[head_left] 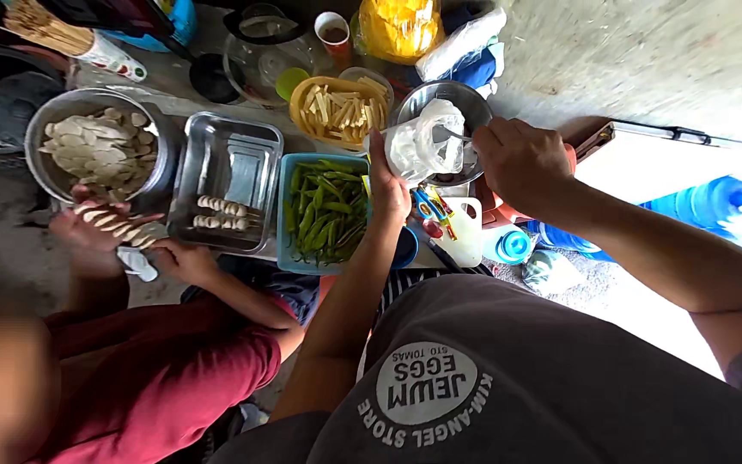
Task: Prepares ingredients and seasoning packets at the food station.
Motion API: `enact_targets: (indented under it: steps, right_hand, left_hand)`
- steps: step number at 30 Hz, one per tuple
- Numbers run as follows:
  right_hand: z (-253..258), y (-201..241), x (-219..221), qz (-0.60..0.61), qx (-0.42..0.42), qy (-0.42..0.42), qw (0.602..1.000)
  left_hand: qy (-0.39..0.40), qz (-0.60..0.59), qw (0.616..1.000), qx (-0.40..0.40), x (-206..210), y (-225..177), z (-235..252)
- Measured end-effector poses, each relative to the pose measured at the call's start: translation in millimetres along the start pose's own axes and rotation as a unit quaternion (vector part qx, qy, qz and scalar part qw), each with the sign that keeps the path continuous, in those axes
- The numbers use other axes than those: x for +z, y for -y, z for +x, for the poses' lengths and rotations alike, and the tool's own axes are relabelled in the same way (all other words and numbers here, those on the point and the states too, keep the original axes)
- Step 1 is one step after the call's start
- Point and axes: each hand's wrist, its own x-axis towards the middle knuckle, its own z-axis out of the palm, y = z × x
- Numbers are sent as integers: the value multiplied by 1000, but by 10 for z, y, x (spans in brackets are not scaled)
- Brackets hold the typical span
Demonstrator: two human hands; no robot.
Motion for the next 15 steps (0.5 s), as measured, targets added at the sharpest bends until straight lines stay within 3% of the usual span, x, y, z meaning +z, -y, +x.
enact_targets:
  steps: [5,9,15]
  right_hand:
    - [-25,101,55,58,20,93,994]
    - [106,32,-18,173,101,222,954]
    - [175,-179,106,284,167,240,913]
  left_hand:
    - [-8,-11,1000,8,93,-21,-53]
    - [-8,0,1000,18,62,12,-81]
    - [-6,-8,1000,14,28,45,-49]
